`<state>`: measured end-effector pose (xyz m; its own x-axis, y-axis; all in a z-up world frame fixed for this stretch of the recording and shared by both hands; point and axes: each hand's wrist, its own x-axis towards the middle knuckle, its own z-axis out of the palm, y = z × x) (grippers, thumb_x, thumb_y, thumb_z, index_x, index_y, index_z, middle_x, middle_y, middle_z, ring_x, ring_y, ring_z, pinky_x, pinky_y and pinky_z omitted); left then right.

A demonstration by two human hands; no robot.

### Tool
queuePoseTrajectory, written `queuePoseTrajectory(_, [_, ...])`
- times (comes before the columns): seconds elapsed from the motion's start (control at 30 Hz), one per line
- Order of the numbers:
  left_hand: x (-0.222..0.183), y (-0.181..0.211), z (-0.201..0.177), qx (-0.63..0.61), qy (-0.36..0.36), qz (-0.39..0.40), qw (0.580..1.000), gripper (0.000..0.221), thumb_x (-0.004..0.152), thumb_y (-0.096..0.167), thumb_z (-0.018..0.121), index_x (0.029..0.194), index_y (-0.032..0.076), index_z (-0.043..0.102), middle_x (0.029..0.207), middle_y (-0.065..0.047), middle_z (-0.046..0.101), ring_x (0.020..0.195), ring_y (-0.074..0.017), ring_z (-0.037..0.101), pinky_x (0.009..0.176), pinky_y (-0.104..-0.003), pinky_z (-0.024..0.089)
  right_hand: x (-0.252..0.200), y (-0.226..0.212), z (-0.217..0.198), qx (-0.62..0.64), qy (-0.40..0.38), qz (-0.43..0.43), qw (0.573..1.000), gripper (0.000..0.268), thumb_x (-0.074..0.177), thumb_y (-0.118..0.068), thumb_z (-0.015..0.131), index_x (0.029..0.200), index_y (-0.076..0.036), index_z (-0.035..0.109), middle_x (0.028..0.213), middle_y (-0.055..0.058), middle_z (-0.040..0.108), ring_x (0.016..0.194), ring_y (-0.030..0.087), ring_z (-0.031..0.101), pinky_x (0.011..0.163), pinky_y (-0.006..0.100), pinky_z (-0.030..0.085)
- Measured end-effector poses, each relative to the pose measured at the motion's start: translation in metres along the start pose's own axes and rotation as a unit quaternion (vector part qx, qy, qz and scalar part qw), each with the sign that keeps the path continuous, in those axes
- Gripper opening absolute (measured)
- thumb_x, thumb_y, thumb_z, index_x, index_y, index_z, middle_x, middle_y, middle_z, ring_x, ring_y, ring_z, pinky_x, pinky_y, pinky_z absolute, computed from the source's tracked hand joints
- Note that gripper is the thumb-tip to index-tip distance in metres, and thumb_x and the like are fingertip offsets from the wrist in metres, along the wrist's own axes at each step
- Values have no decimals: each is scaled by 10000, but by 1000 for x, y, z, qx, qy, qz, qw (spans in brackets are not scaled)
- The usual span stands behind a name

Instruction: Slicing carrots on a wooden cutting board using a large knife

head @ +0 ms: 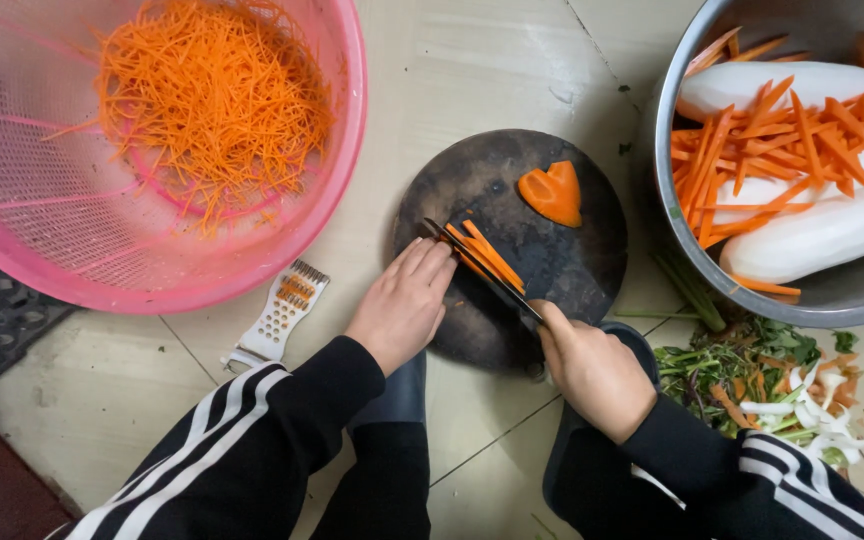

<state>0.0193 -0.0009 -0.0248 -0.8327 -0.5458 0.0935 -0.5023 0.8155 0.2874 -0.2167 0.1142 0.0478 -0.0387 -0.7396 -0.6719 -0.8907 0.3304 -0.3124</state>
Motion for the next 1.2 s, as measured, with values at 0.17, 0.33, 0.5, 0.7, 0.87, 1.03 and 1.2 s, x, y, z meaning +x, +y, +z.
queuePoseTrajectory(0.17, [0, 2, -1, -2, -4, -10, 1000, 615, 789, 148, 801, 1331, -50, 590, 1369, -184, 540, 1403, -349, 496, 1293, -446, 325, 17, 5, 14, 13, -10, 16, 1000, 492, 1075, -289, 402, 1555, -381, 354, 1094, 194, 763, 945, 524, 751, 842, 627, 616])
queuePoseTrajectory(0.33, [0, 0, 1, 9, -5, -8, 1000, 653, 762, 182, 837, 1329, -32, 595, 1366, -171, 546, 1400, -334, 503, 1292, -438, 332, 20, 3, 12, 25, 21, -20, 999, 431, 1080, -216, 427, 1507, -272, 409, 1048, 260, 756, 889, 546, 753, 763, 638, 623])
queuePoseTrajectory(0.5, [2, 0, -8, 14, 11, 3, 1000, 554, 816, 128, 761, 1323, -33, 607, 1340, -168, 552, 1382, -329, 511, 1277, -438, 348, 23, 14, 12, 36, 22, -39, 998, 427, 1070, -216, 460, 1494, -239, 424, 1022, 273, 758, 864, 554, 750, 725, 648, 617])
queuePoseTrajectory(0.7, [9, -6, -14, -28, 26, 3, 999, 482, 853, 79, 672, 1319, -31, 618, 1302, -165, 569, 1341, -346, 540, 1249, -447, 378, -5, 21, -9, 31, 39, -17, 999, 324, 1054, -291, 481, 1372, -306, 539, 1020, 227, 787, 935, 520, 753, 805, 632, 607])
queuePoseTrajectory(0.87, [28, -4, -33, -92, 34, -14, 995, 485, 817, 2, 607, 1300, -18, 580, 1370, -183, 553, 1306, -333, 540, 1177, -434, 420, -34, 16, -14, 128, 205, -44, 969, 400, 932, -148, 659, 1331, -160, 654, 956, 83, 811, 682, 304, 750, 603, 405, 570])
queuePoseTrajectory(1.03, [59, -6, -34, 20, 17, 83, 996, 464, 938, 147, 550, 1378, 16, 618, 1380, -119, 616, 1312, -274, 556, 1175, -380, 394, -44, 20, -17, 152, 269, -37, 950, 524, 878, -66, 693, 1399, -102, 650, 908, 74, 710, 631, 227, 616, 595, 334, 503])
queuePoseTrajectory(1.2, [76, -2, -13, 111, -7, 137, 984, 423, 871, 189, 593, 1249, 28, 694, 1245, -146, 701, 1112, -289, 649, 944, -339, 483, -53, 29, -33, 137, 323, -24, 936, 608, 813, -68, 745, 1413, -81, 643, 1079, 87, 699, 815, 243, 662, 734, 339, 532])
